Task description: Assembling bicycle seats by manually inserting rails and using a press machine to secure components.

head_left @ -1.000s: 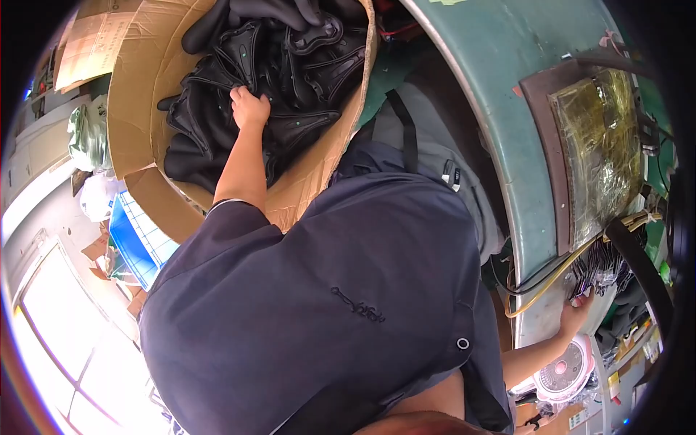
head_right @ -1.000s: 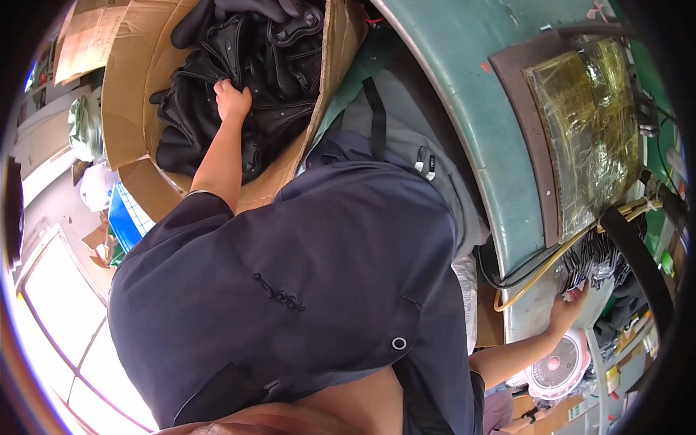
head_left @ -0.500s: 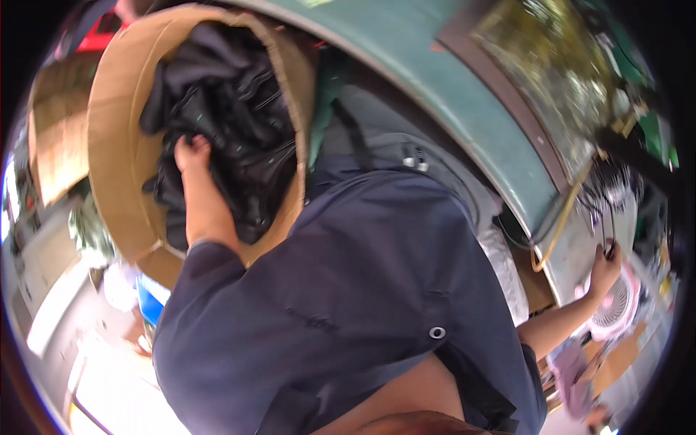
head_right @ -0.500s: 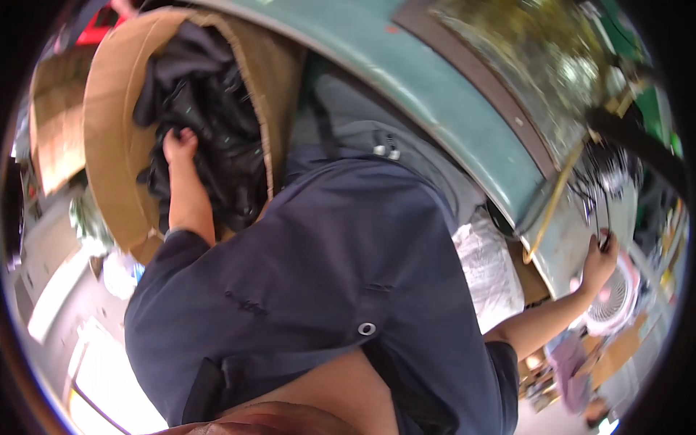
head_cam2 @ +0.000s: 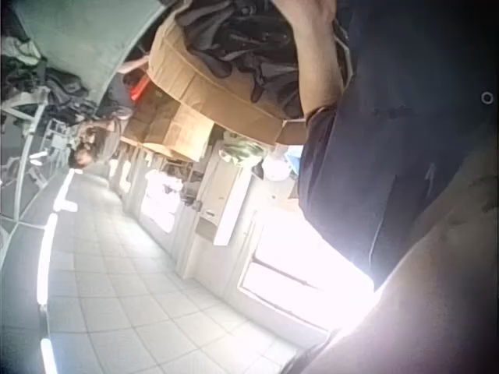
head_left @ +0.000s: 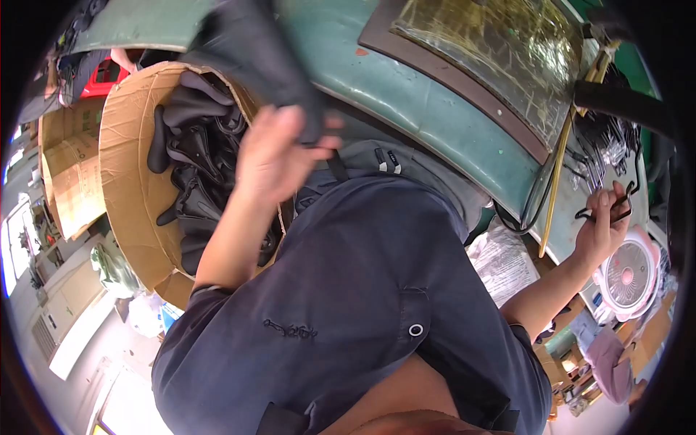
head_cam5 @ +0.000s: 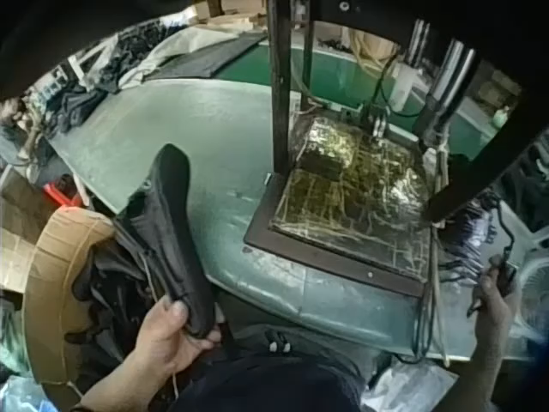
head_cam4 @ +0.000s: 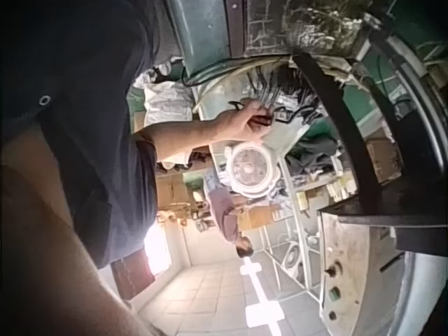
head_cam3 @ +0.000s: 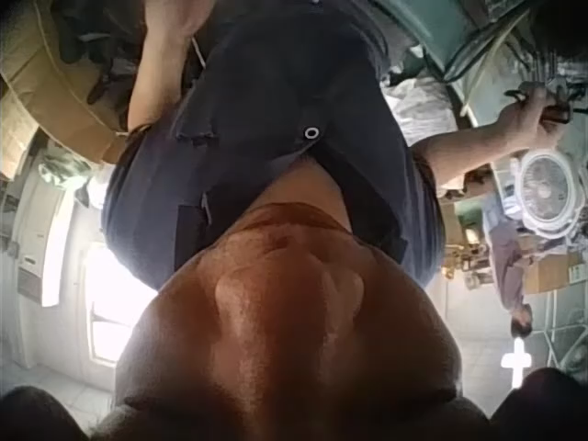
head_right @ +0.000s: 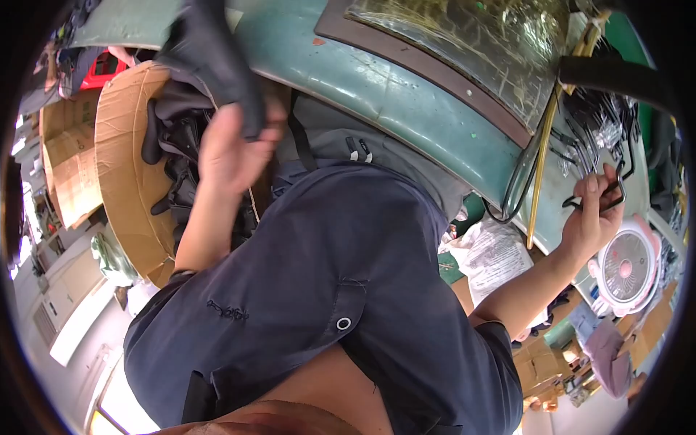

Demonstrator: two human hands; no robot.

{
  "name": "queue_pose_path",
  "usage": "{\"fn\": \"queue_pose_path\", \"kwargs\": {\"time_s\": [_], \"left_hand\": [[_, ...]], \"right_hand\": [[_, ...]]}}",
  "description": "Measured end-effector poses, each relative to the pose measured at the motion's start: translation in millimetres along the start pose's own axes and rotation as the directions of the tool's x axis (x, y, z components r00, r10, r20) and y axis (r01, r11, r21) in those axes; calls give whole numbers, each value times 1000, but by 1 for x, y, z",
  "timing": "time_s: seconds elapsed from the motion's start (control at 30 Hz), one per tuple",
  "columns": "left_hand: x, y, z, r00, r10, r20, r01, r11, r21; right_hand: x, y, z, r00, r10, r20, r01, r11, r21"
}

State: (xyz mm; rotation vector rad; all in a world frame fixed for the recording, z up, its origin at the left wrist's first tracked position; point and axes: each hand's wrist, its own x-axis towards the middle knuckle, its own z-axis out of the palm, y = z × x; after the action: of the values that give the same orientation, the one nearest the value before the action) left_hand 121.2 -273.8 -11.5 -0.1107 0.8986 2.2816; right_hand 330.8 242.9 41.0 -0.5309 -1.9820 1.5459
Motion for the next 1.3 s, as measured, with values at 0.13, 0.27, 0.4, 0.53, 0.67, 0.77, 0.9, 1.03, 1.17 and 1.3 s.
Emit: {"fn": "queue_pose_path", "kwargs": {"time_s": [0.13, 0.27, 0.4, 0.53, 0.67, 0.77, 0.9, 1.03, 1.17, 1.3], "left_hand": [[52, -83, 98, 985, -156, -76, 161, 985, 67], [76, -85, 148, 868, -463, 179, 392, 860, 327], [99, -25, 148, 622, 4, 783, -778, 122, 617], [200, -8, 139, 24, 467, 884, -961, -233, 150], [181, 18, 114, 604, -4, 797, -740, -376, 559], [167, -10, 122, 610, 121, 783, -705, -367, 607], [154, -23, 121, 666, 285, 689, -657, -213, 723], [156, -35, 85, 774, 379, 507, -609, 227, 760], [160, -55, 83, 726, 513, 457, -651, 301, 697], [165, -61, 64, 744, 546, 386, -623, 357, 696]], "right_hand": [[-2, -18, 55, 996, -90, 8, 89, 994, 65], [-21, -27, 67, 997, 22, 80, -32, 992, 123], [-40, -26, 72, 997, -20, -77, 21, 1000, 19], [-41, -16, 72, 994, -81, 72, 74, 993, 92], [-38, -20, 126, 995, -92, -40, 86, 987, -135], [-34, -20, 146, 962, -267, 61, 274, 944, -186], [-31, -19, 166, 923, -326, 203, 363, 914, -181], [-28, -16, 186, 919, -309, 247, 361, 909, -208], [-21, -7, 197, 911, -341, 232, 394, 886, -244], [-22, -13, 192, 899, -295, 324, 392, 873, -292]]}}
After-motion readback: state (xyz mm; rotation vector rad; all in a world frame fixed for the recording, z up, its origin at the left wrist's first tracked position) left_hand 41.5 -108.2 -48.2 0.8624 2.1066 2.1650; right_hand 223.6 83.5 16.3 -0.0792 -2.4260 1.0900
